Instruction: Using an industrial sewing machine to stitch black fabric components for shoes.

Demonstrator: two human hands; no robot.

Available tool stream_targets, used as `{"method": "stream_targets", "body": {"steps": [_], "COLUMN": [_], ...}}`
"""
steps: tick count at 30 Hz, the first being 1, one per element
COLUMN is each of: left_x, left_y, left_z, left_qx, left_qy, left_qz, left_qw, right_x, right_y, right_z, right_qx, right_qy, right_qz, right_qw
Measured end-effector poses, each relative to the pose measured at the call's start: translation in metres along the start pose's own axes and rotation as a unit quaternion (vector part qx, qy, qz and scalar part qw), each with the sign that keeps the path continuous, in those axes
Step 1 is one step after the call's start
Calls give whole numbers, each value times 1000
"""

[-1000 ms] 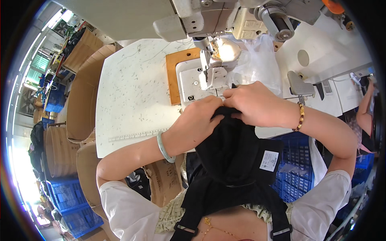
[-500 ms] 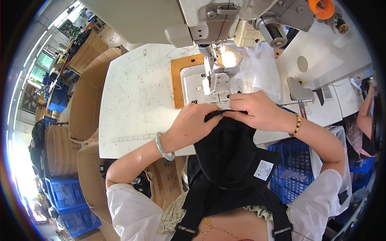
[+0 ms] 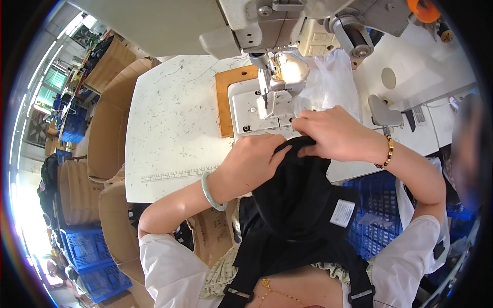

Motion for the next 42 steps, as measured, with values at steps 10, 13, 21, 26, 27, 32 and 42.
{"method": "stream_targets", "body": {"steps": [10,13,21,26,27,32,42], "left_x": [2,15,-2,-49,-55,-96,-103], "left_y": [4,-23,3,52,55,71,1], "left_z": [1,5,36,55,57,59,30], "left_qx": [-16,-113,-73,32,28,56,73], "left_qy": [23,-45,-56,5,7,67,158], "left_qz": [40,69,-4,-313,-323,-506,-539], "left_qw": [999,990,996,949,946,858,824], "right_x": [8,8,-3,-23,-29,-44,-10], "right_y": [-22,-28,-53,-84,-88,-99,-57], "right_z": [16,14,20,31,32,25,-31], "right_qx": [-22,-28,-52,-101,-109,-153,-117], "right_qy": [72,86,125,261,305,475,446], "right_qz": [101,93,34,22,13,18,-68], "right_qw": [992,992,990,960,946,866,885]}}
Point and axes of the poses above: each hand's wrist, its own z-axis away from the middle knuckle, its own x-axis out of the palm, y = z × x, the point moved 10 cm from there along -z, towards the middle knuckle, and after that the axes turned 9 degrees about x, right-handed, at the moved point
